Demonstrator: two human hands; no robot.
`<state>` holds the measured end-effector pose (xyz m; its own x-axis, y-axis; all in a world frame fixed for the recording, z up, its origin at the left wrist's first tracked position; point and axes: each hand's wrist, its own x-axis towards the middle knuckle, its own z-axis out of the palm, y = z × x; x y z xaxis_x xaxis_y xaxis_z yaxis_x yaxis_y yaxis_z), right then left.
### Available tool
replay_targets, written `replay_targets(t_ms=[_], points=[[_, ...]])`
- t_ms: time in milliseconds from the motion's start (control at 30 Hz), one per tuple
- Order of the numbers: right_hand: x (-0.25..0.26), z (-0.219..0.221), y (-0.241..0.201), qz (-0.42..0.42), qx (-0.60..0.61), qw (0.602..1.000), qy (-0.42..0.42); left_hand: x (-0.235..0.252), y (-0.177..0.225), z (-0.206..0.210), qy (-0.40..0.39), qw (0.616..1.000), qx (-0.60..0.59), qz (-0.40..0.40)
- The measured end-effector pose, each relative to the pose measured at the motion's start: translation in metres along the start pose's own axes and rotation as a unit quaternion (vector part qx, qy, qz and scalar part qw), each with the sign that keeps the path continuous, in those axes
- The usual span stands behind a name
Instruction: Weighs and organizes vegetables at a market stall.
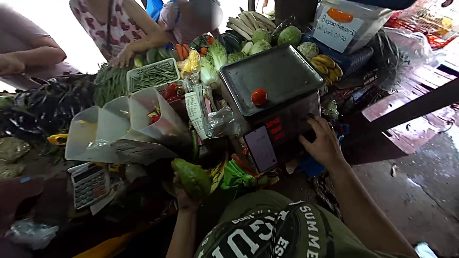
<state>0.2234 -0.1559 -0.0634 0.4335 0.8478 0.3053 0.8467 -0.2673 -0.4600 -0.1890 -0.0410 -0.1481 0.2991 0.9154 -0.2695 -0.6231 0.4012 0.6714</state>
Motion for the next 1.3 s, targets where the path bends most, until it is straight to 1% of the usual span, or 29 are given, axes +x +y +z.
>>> replay_targets(t_ms=[67,100,167,233,300,367,433,533,633,700,800,900,967,1000,1067,1100,1200,1233,1300], points=[[-0.006,0.011,0.012,-0.032,0.0,0.999,0.032,0.0,-0.012,-0.016,0.133,0.991,0.028,-0.005],[-0.009,0.015,0.015,-0.049,-0.001,0.998,0.048,0.002,-0.017,-0.026,0.17,0.984,0.051,0.0],[-0.013,0.021,0.016,-0.073,0.0,0.995,0.07,0.003,-0.026,-0.049,0.185,0.975,0.116,0.028],[-0.014,0.025,0.016,-0.079,0.002,0.993,0.088,0.003,-0.031,-0.062,0.166,0.972,0.163,0.036],[-0.015,0.027,0.016,-0.066,0.0,0.992,0.109,-0.001,-0.032,-0.06,0.136,0.974,0.18,0.039],[-0.016,0.03,0.016,-0.044,-0.008,0.99,0.136,-0.003,-0.028,-0.055,0.112,0.972,0.204,0.028],[-0.016,0.035,0.019,-0.032,-0.019,0.988,0.147,0.0,-0.024,-0.06,0.103,0.972,0.21,0.007],[-0.018,0.037,0.025,-0.038,-0.046,0.99,0.126,0.005,-0.02,-0.076,0.092,0.979,0.177,-0.025],[-0.012,0.023,0.024,-0.045,-0.043,0.993,0.105,0.01,-0.014,-0.08,0.076,0.987,0.122,-0.065],[-0.002,0.015,0.022,-0.046,-0.024,0.993,0.107,0.012,-0.01,-0.084,0.06,0.988,0.095,-0.103],[0.015,0.008,0.019,-0.051,-0.025,0.991,0.123,0.016,-0.006,-0.09,0.041,0.987,0.084,-0.132],[0.024,0.006,0.012,-0.041,-0.055,0.993,0.096,0.02,-0.004,-0.101,-0.017,0.987,0.043,-0.152],[0.027,0.001,0.006,-0.034,-0.091,0.993,0.06,0.023,-0.006,-0.111,-0.054,0.987,0.022,-0.151],[0.027,-0.002,0.004,-0.034,-0.108,0.993,0.041,0.023,-0.006,-0.11,-0.052,0.987,0.022,-0.148],[0.027,-0.009,-0.002,-0.038,-0.123,0.992,0.016,0.021,-0.005,-0.107,-0.021,0.989,0.021,-0.147],[0.026,-0.011,-0.004,-0.044,-0.12,0.992,0.017,0.021,-0.005,-0.105,-0.009,0.989,0.019,-0.144],[0.007,-0.006,-0.018,-0.09,-0.064,0.993,0.046,0.024,-0.007,-0.111,-0.027,0.989,0.004,-0.146],[-0.006,0.003,-0.024,-0.112,-0.029,0.992,0.043,0.023,-0.007,-0.111,-0.036,0.988,-0.005,-0.147],[-0.042,0.028,-0.033,-0.151,0.053,0.987,0.004,0.021,-0.007,-0.11,-0.039,0.99,-0.004,-0.135]])
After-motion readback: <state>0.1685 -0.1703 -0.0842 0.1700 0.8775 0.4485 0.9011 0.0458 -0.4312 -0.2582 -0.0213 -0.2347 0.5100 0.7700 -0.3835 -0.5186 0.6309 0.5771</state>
